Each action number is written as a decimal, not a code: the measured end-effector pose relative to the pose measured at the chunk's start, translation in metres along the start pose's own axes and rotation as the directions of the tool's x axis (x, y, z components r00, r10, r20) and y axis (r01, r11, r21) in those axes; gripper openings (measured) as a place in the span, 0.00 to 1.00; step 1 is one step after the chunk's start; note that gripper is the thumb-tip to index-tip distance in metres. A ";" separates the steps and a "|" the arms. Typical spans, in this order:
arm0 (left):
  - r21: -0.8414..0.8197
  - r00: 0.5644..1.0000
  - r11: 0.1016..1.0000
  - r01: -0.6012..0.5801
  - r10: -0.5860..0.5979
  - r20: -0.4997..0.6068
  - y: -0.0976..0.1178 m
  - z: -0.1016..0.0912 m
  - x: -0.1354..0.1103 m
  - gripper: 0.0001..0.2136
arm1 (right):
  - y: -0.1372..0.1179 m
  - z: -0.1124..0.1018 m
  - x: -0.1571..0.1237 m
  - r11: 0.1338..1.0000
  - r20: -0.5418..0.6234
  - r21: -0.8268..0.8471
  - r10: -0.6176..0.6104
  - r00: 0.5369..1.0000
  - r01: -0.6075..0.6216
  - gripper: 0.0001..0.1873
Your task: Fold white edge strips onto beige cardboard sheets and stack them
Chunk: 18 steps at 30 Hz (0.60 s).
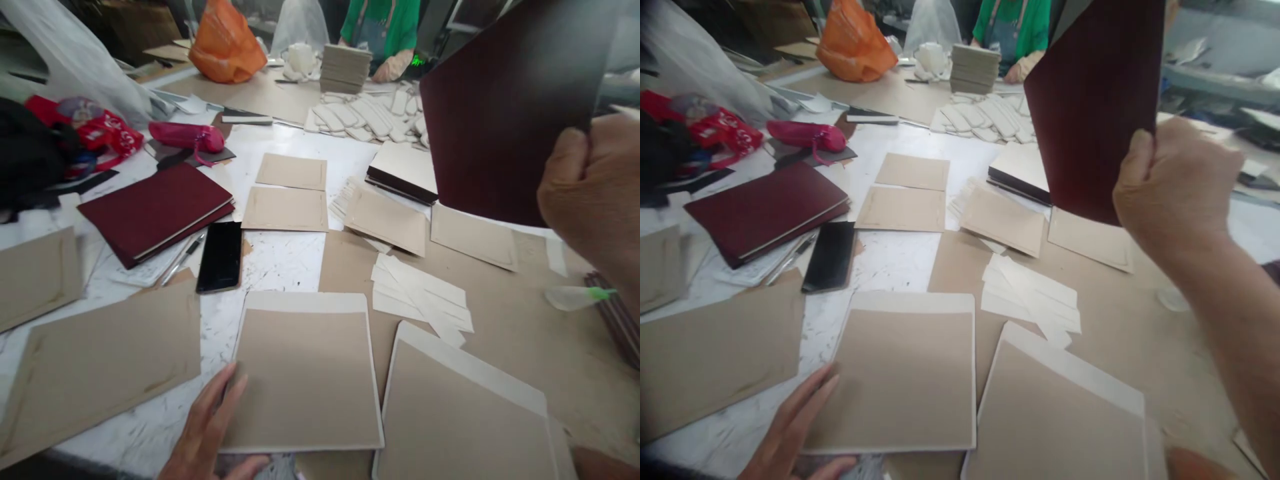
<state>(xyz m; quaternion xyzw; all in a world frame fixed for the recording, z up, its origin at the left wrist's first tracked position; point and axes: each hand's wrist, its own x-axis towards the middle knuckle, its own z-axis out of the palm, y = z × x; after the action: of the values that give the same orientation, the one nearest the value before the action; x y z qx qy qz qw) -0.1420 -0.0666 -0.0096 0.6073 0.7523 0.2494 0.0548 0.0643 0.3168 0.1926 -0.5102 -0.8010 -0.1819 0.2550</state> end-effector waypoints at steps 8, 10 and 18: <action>-0.076 0.994 0.997 -0.004 -0.004 -0.105 0.002 -0.003 0.001 0.31 | -0.039 -0.075 -0.116 0.993 -0.063 -0.069 -0.102 0.993 0.097 0.18; -0.140 0.988 0.990 -0.004 -0.018 -0.151 0.003 -0.009 -0.002 0.27 | -0.061 -0.070 -0.150 0.962 -0.123 -0.018 -0.272 0.954 0.272 0.16; -0.726 0.819 0.486 0.486 -0.543 0.185 0.008 -0.032 0.003 0.27 | -0.136 -0.009 -0.270 0.676 -0.089 0.197 -0.709 0.699 0.711 0.19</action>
<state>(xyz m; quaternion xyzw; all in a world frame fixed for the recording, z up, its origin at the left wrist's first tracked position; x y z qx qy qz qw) -0.1480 -0.0732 0.0228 0.2673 0.7292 0.5276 0.3442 0.0371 0.0601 0.0354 -0.1282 -0.9501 -0.1799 0.2204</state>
